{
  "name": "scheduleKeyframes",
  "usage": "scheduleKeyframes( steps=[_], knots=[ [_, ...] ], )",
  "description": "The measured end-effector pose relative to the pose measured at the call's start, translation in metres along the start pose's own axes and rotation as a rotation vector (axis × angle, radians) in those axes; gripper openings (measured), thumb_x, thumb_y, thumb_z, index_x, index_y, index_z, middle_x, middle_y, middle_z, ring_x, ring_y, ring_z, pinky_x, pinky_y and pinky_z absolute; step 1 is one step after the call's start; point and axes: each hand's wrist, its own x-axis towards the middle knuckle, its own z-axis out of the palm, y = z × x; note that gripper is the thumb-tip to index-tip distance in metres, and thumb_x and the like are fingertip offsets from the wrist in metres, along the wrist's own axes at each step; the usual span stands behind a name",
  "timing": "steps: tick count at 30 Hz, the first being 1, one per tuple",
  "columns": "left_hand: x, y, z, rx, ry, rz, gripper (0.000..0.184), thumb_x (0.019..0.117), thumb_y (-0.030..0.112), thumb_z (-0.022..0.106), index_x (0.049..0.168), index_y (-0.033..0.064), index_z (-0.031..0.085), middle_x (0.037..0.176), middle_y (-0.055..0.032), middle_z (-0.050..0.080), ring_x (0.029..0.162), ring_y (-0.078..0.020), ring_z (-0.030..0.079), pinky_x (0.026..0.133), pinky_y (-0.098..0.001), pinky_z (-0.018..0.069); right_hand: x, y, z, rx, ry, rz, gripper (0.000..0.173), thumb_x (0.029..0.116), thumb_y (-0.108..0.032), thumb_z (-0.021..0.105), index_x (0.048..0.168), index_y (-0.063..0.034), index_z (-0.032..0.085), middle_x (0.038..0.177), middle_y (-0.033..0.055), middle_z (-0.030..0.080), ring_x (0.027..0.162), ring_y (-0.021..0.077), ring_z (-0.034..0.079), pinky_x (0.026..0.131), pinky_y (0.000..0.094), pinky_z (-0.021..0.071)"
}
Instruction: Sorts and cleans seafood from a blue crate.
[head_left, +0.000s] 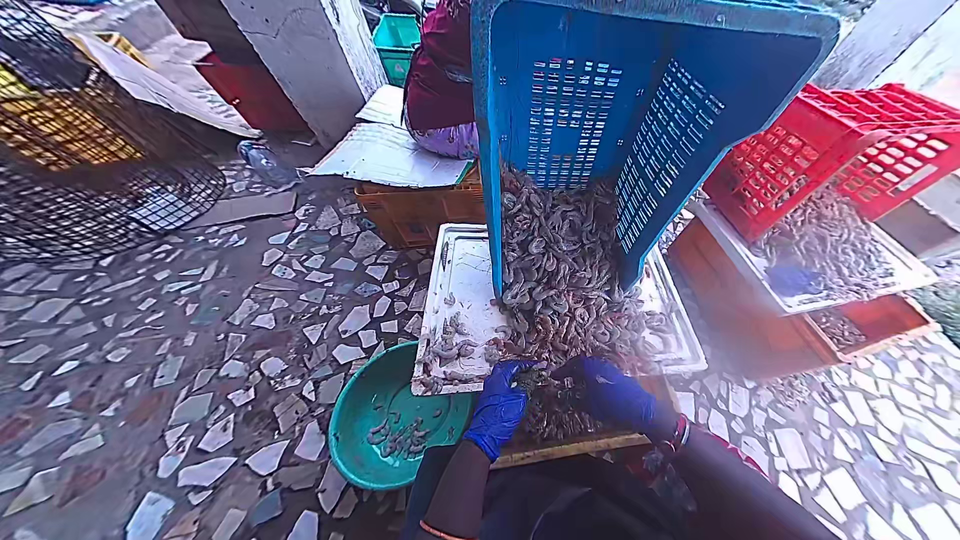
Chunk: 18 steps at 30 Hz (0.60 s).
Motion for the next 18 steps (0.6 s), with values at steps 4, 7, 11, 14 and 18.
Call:
scheduleKeyframes(
  steps=[4, 7, 11, 14, 18],
  knots=[
    [-0.006, 0.005, 0.022, -0.433, 0.002, 0.043, 0.038, 0.0956, -0.01, 0.048, 0.129, -0.0011, 0.064, 0.134, -0.0134, 0.062, 0.127, -0.0126, 0.057, 0.11, -0.0284, 0.0452, 0.01, -0.001, 0.032, -0.071, 0.276, -0.146, 0.042, 0.0986, -0.021, 0.06, 0.139, -0.009, 0.063, 0.138, 0.0182, 0.062, 0.13, 0.0342, 0.058, 0.11, 0.0531, 0.0432],
    [-0.011, 0.011, 0.025, -0.57, 0.066, -0.068, 0.037, 0.1014, -0.008, 0.04, 0.134, -0.0052, 0.057, 0.13, -0.0125, 0.065, 0.117, -0.0087, 0.062, 0.103, -0.025, 0.0497, 0.012, 0.003, 0.055, -0.165, 0.553, -0.277, 0.029, 0.0933, -0.016, 0.063, 0.12, -0.0076, 0.074, 0.117, 0.0153, 0.073, 0.112, 0.0341, 0.068, 0.101, 0.0533, 0.0505],
    [-0.013, 0.005, 0.009, -0.607, 0.204, -0.115, 0.031, 0.1058, 0.002, 0.043, 0.133, -0.0035, 0.057, 0.127, -0.0116, 0.066, 0.114, -0.0103, 0.063, 0.099, -0.0287, 0.0523, 0.003, 0.007, 0.052, -0.1, 0.453, -0.24, 0.021, 0.0975, -0.021, 0.06, 0.11, -0.0098, 0.074, 0.116, 0.0116, 0.073, 0.11, 0.0295, 0.069, 0.099, 0.0496, 0.0527],
    [-0.018, 0.0, -0.032, 0.035, 0.359, -0.157, 0.031, 0.1002, 0.002, 0.052, 0.122, 0.0132, 0.072, 0.124, -0.0033, 0.07, 0.119, -0.0123, 0.063, 0.103, -0.0358, 0.05, 0.012, 0.01, 0.026, -0.307, -0.001, 0.056, 0.041, 0.0932, -0.037, 0.066, 0.131, -0.0212, 0.068, 0.144, 0.0092, 0.059, 0.131, 0.0348, 0.054, 0.107, 0.0613, 0.0408],
    [-0.023, -0.025, -0.078, 0.821, 0.382, -0.539, 0.045, 0.0907, 0.021, 0.067, 0.135, 0.03, 0.066, 0.148, -0.0151, 0.055, 0.138, -0.0449, 0.046, 0.105, -0.0741, 0.0343, 0.057, 0.009, -0.011, -0.182, 0.192, 0.315, 0.035, 0.0984, -0.026, 0.057, 0.132, -0.0221, 0.067, 0.134, 0.0059, 0.067, 0.124, 0.0258, 0.063, 0.102, 0.0536, 0.0506]
  ],
)
